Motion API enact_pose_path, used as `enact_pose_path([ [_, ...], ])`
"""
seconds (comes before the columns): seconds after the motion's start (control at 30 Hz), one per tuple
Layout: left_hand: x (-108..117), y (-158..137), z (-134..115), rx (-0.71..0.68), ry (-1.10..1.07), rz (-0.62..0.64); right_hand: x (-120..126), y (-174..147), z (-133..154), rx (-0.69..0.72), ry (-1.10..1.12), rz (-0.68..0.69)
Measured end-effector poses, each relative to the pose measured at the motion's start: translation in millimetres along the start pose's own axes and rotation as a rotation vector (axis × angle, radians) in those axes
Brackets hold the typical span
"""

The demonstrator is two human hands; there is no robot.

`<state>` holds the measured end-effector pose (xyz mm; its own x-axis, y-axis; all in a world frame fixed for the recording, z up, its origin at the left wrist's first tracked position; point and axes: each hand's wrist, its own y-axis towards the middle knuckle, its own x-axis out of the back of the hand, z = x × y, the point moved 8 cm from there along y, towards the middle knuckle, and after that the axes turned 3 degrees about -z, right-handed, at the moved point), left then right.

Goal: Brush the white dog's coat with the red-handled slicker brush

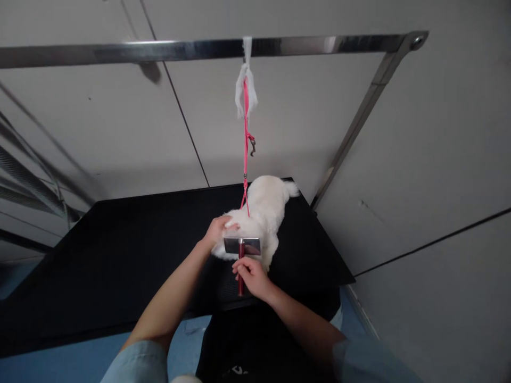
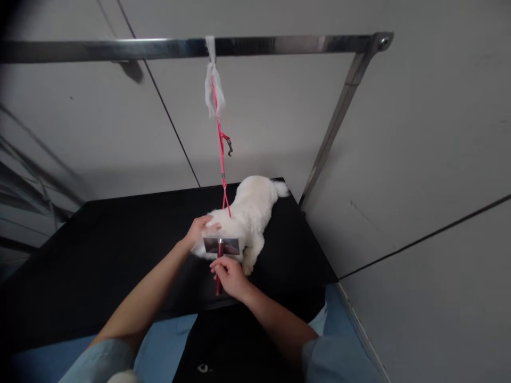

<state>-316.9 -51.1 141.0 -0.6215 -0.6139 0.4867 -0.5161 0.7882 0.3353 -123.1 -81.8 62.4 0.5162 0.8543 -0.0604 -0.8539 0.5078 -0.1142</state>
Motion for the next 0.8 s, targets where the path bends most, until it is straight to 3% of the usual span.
enact_pose_path([
  [0.1,-1,-3,-6,-0.085,0.161,-0.007,1,2,-17,-0.101,0.020,0.006],
  [0.23,-5,-9,-10,-0.157,0.223,-0.001,-8,-27,-27,-0.156,0.081,0.091],
  [0.4,-4,-9,-11,-0.139,0.186,-0.002,-29,-48,-5,-0.304,0.118,0.401],
  [0.43,-4,-8,-10,-0.124,0.183,0.003,-27,-41,3,-0.265,0.112,0.383],
  [0.53,-3,-8,-7,-0.094,0.171,0.008,-5,-17,16,-0.080,0.054,0.136],
  [0.6,-2,-9,-5,-0.098,0.182,0.003,-1,-17,1,-0.095,0.013,0.065],
  [0.73,2,-10,1,-0.094,0.209,-0.017,-25,-47,-36,-0.330,-0.008,0.285],
  [0.8,2,-10,1,-0.088,0.184,-0.015,-28,-46,-24,-0.278,0.012,0.322],
])
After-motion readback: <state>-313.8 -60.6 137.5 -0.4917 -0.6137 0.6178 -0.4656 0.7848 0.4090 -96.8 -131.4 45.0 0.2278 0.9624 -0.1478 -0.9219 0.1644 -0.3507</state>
